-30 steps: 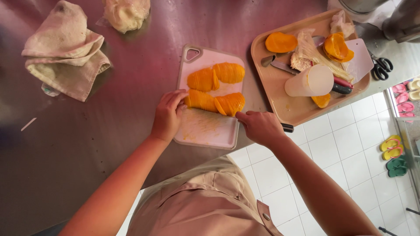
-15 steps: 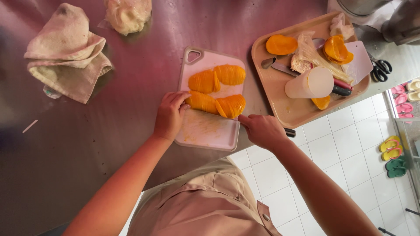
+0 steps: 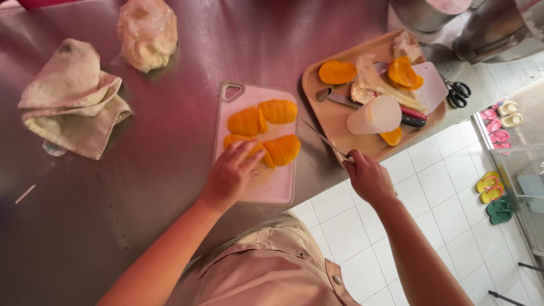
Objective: The person slices peeled mango flesh into thin pieces on a cutting board with a knife, briefly presses a slice into a small cup, then carries the board to a frosted cake and arranges the mango slices by hand in a curved row along the cake's top edge.
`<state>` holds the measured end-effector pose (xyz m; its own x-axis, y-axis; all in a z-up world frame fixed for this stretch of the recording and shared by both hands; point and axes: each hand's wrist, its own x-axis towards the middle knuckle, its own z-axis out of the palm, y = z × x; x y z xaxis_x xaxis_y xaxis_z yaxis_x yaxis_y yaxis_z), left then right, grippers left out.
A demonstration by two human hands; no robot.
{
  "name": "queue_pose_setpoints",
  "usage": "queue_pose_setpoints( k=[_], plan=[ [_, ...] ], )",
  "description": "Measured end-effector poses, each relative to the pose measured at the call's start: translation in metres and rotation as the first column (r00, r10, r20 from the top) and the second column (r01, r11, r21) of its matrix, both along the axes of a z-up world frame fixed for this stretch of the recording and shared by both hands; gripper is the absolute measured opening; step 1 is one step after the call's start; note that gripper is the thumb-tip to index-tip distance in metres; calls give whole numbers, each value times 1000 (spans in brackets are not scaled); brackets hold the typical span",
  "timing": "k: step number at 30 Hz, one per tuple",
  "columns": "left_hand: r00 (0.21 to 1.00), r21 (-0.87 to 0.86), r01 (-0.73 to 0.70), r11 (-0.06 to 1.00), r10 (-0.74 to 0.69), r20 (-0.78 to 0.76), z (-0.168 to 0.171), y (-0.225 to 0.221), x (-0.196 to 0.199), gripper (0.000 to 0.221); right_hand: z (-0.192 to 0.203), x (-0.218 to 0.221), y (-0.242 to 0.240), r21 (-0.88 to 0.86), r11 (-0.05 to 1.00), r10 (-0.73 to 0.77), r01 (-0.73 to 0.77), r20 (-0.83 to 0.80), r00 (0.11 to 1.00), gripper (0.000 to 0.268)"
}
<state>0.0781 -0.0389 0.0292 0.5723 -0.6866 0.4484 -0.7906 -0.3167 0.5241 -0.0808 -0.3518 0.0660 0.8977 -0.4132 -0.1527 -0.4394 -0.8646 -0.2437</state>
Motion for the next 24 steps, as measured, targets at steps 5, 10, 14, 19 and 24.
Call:
queue_pose_setpoints(
  k=[5, 10, 14, 19, 24],
  plan=[
    [980, 160, 108, 981, -132, 147, -13, -32, 4, 30, -10, -1, -36, -5, 997, -76, 76, -49, 996, 27],
    [975, 207, 120, 971, -155, 161, -20, -32, 3, 30, -29, -2, -61, -2, 998, -55, 55, -47, 997, 34],
    [973, 218, 121, 968, -160, 169, -19, -30, 2, 30, -40, 1, -68, 3, 1000, -10, 10, 13, 1000, 36],
    [978, 259, 45, 965, -95, 185, -11, -32, -4, 32, -50, 14, -74, -23, 1000, -19, 20, 61, 998, 40],
    [992, 232, -47, 972, 17, 128, -6, -41, -18, 29, -56, 11, -67, -105, 994, 57, -34, 220, 974, 38]
  ],
)
